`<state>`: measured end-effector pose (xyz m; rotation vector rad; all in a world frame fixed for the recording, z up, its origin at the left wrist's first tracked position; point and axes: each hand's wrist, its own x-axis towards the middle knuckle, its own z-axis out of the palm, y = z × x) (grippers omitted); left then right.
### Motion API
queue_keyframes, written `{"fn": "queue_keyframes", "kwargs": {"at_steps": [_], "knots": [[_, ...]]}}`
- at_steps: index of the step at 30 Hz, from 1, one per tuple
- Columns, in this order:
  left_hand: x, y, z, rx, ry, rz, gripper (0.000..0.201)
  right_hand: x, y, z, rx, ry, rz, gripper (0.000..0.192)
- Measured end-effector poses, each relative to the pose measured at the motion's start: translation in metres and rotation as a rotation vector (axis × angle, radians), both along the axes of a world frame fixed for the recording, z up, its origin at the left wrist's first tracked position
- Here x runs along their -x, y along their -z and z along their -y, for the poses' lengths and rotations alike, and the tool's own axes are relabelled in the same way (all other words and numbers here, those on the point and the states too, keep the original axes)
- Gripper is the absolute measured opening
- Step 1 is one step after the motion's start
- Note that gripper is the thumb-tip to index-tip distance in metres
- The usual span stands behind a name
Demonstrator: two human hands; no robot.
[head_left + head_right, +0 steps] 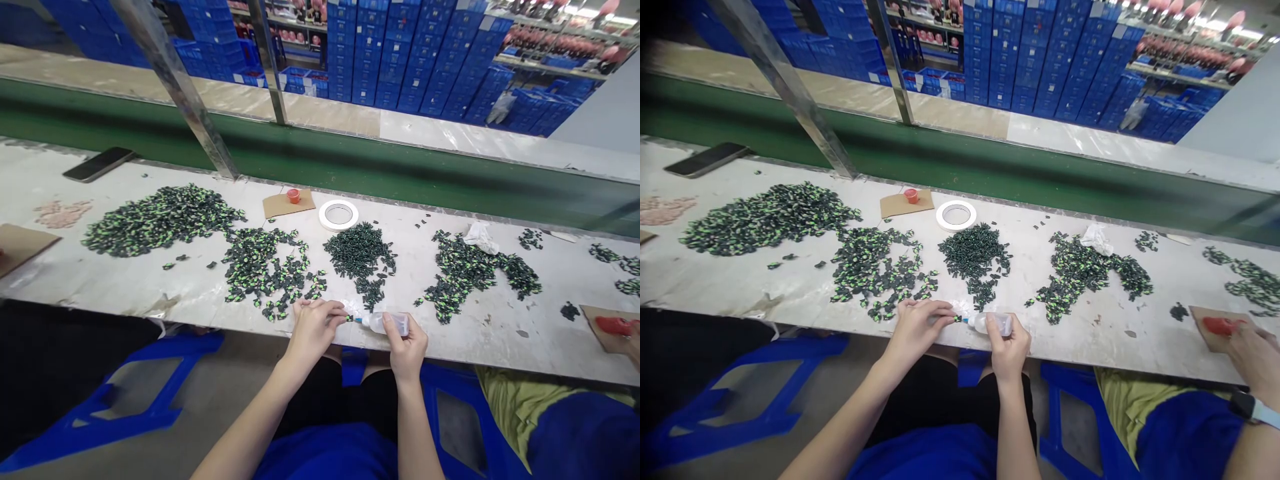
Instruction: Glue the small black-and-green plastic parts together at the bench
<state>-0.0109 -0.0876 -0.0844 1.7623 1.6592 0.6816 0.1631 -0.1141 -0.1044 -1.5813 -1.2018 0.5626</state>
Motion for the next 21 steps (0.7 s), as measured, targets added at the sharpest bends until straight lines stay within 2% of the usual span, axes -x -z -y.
{"fn": "queue_keyframes", "kwargs": {"at_steps": [13,21], "knots": [[0.0000,0.0015,-0.0006,-0.051,0.009,-0.006,0.011,-0.0004,-0.0015,0.0004,0.003,-0.014,-0.007,0.037],[-0.0013,-0.0025,-0.0004,-0.015,-0.006,0.009,0.013,0.0006,-0.0031,-0.0010,0.008,0.004,-0.024,0.041]]}}
